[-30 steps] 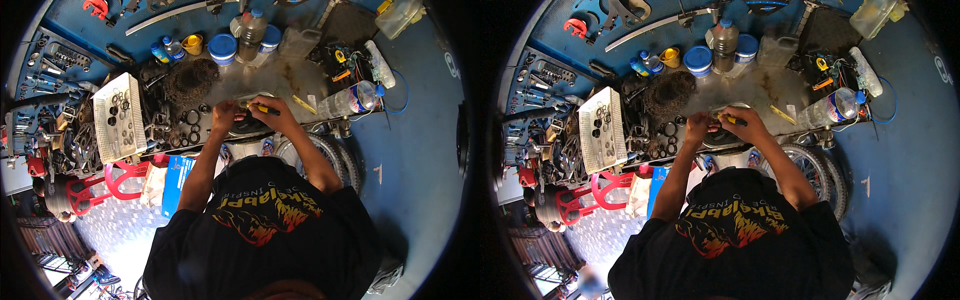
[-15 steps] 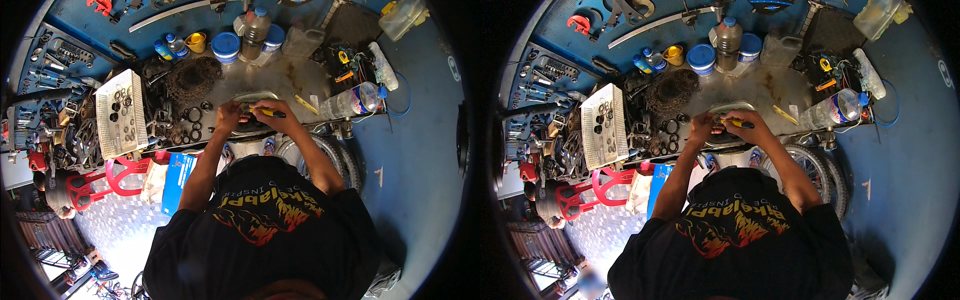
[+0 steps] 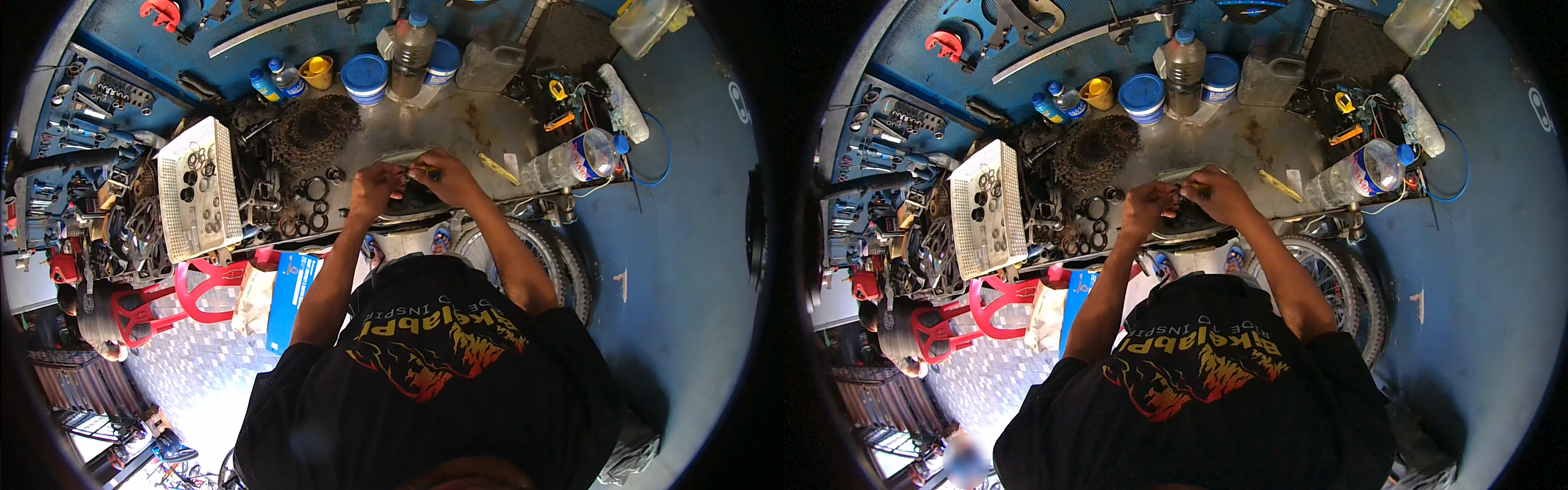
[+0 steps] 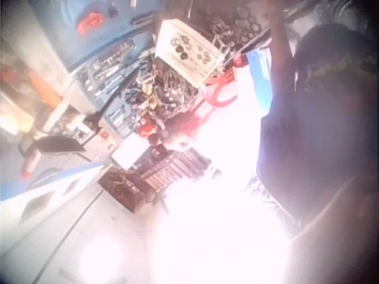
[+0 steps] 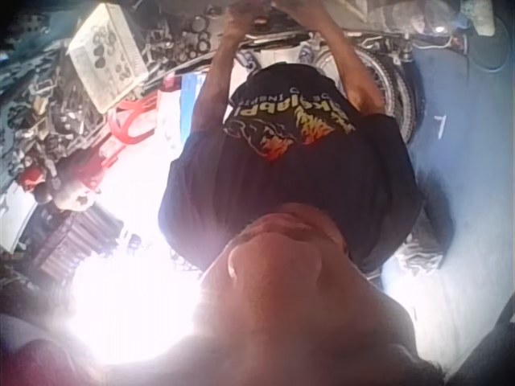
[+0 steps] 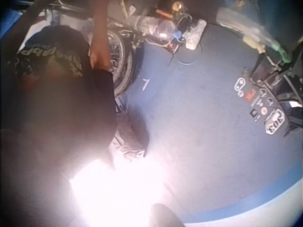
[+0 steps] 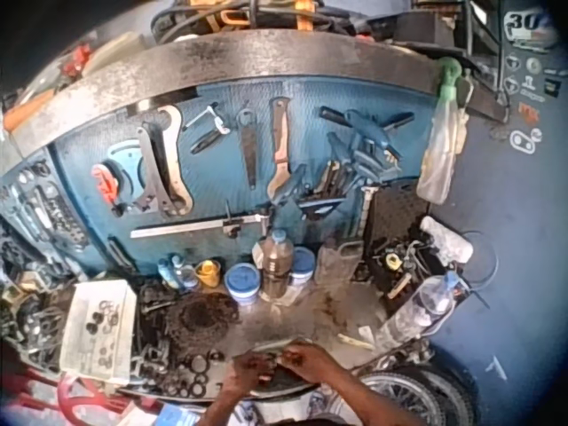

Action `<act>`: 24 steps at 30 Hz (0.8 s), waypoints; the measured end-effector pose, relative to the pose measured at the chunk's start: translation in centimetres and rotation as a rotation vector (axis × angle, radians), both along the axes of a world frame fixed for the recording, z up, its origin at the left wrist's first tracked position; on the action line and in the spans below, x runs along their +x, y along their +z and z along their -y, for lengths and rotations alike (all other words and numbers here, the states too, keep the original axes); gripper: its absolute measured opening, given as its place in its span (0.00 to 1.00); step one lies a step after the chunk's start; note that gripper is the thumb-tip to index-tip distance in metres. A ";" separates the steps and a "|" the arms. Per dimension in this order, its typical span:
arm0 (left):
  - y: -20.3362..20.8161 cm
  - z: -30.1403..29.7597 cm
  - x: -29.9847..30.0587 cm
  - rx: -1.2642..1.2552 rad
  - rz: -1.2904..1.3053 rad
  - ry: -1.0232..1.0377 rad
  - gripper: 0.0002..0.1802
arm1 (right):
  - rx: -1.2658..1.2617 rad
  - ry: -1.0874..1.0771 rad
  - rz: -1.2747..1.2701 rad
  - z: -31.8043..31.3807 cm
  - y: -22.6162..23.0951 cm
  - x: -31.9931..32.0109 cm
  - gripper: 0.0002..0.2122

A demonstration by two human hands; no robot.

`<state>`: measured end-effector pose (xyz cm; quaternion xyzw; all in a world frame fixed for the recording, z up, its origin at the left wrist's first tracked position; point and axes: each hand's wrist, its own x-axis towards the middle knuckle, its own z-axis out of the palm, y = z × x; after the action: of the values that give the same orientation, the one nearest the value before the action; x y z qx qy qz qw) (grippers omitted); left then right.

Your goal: The person scrubs small mechanical parts with a brush in a metal tray, rinses them, and places them into a white plastic basket. The person repeats this process for multiple parts.

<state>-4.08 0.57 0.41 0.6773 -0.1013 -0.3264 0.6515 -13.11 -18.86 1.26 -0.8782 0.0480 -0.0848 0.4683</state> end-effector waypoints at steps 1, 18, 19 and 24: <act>0.2 0.0 0.0 -0.002 0.024 0.008 0.10 | 0.021 0.004 -0.021 -0.1 0.2 0.2 0.09; 0.0 -0.8 0.5 -0.079 -0.013 -0.005 0.17 | 0.216 -0.110 -0.067 -1.0 -0.3 0.8 0.11; 0.0 -0.7 0.5 -0.108 -0.021 -0.010 0.16 | 0.246 -0.118 -0.099 -1.0 -0.3 0.7 0.11; 0.1 -0.5 0.4 -0.144 -0.076 -0.022 0.13 | 0.364 -0.130 -0.191 -1.3 -0.2 0.6 0.11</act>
<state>-3.69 1.08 0.55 0.6146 -0.1073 -0.3510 0.6982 -12.51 -17.61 1.02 -0.7781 0.1632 -0.0211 0.6062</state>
